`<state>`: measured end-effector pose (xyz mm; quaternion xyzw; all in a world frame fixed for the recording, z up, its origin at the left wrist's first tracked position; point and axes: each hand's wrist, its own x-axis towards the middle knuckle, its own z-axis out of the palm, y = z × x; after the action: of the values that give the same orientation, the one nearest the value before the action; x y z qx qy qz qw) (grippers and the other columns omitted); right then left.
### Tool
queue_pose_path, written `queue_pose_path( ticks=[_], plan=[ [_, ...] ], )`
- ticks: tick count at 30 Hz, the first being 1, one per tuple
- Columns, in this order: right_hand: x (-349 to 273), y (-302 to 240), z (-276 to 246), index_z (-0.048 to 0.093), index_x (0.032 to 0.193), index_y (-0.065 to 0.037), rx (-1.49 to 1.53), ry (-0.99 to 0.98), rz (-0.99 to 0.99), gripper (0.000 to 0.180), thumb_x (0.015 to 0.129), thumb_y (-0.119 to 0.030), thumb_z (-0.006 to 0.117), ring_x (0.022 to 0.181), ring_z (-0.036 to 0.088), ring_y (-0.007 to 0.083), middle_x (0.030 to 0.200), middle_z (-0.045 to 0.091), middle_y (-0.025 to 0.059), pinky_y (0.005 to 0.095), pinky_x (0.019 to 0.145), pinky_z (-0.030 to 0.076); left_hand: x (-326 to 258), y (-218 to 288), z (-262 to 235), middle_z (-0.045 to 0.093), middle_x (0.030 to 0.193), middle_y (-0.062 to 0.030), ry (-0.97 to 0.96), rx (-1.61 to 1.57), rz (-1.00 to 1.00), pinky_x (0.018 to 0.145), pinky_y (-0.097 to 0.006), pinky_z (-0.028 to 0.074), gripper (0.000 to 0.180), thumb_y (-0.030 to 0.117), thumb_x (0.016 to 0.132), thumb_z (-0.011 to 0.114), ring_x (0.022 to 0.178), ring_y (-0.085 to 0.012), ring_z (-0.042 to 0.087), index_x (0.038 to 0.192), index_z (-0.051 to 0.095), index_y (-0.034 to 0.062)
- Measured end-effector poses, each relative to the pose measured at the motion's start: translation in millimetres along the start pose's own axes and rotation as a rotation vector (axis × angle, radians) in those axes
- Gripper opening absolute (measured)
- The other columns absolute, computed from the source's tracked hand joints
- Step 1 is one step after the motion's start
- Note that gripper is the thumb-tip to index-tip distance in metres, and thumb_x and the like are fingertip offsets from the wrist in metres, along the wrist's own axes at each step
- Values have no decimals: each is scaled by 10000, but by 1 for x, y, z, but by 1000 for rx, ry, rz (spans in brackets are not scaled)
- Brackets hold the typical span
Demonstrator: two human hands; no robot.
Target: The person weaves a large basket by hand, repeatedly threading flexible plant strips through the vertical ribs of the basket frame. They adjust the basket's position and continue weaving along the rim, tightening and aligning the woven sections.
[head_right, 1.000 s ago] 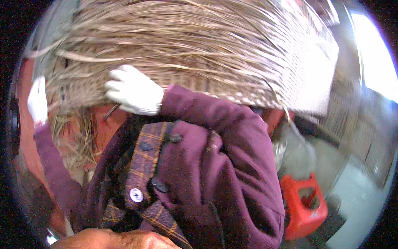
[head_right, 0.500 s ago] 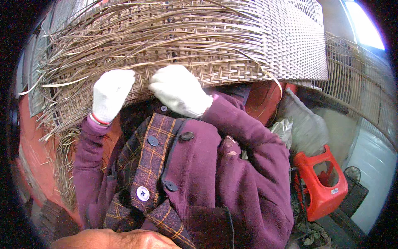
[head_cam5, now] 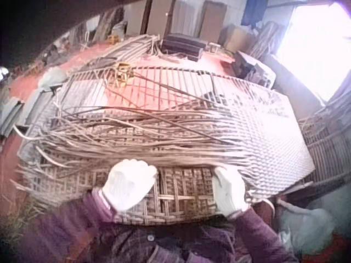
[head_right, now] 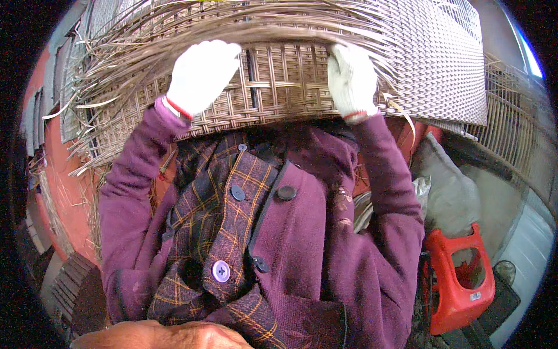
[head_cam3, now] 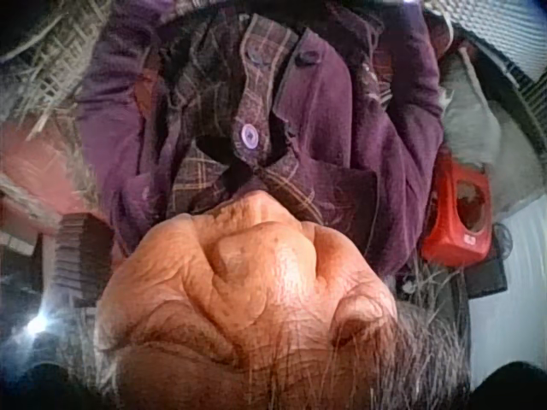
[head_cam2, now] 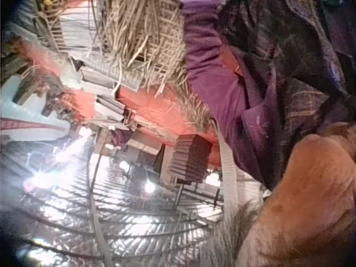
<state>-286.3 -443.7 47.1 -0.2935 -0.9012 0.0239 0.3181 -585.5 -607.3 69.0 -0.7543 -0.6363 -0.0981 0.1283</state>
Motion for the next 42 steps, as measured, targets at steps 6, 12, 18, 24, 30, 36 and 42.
queue_pose_path(
  ticks=[6,12,18,24,30,36,42],
  plan=[
    [52,30,-29,786,1220,-48,383,-368,351,288,1040,-239,665,963,782,273,1064,810,158,379,872,600,48,-22,-16,735,1111,-114,-25,79,13,896,-461,559,292,327,1059,620,1032,-322,692,1252,724,134],
    [19,30,-120,810,1196,-7,604,-117,487,213,1040,-125,725,996,754,126,1100,825,80,292,912,587,5,27,-24,711,970,-94,-24,-218,140,808,-422,554,162,213,976,733,914,-311,691,1080,761,91],
    [-47,38,-126,802,1156,-20,166,51,376,183,977,-17,762,941,750,185,1049,803,98,310,865,583,0,40,-20,691,963,-92,-34,-284,63,808,-434,544,162,200,944,753,913,-304,686,1071,761,99],
    [-89,50,-105,806,1099,-104,48,39,353,185,916,-91,823,999,734,289,1053,794,88,383,917,574,7,47,-18,721,1008,-85,-104,-273,46,840,-455,551,172,203,942,753,957,-304,693,1074,765,93],
    [-100,52,-94,804,1052,-144,-13,-1,353,144,910,-130,822,965,701,299,978,772,65,401,878,562,24,61,-20,729,1003,-88,-62,-262,126,843,-447,560,150,202,948,756,956,-312,702,1052,762,94],
    [-94,60,-100,804,1050,-152,28,-57,295,129,920,-150,802,960,701,318,975,773,83,423,872,554,34,74,-19,740,1022,-86,1,-314,141,848,-445,573,155,205,961,757,957,-308,716,1062,765,88],
    [-71,25,-107,813,1084,-100,-158,4,157,224,870,-39,835,928,698,304,1021,769,79,428,904,534,-4,17,-38,753,1029,-95,66,-282,-20,848,-423,601,139,182,964,756,950,-309,736,1056,774,80]
  ],
)
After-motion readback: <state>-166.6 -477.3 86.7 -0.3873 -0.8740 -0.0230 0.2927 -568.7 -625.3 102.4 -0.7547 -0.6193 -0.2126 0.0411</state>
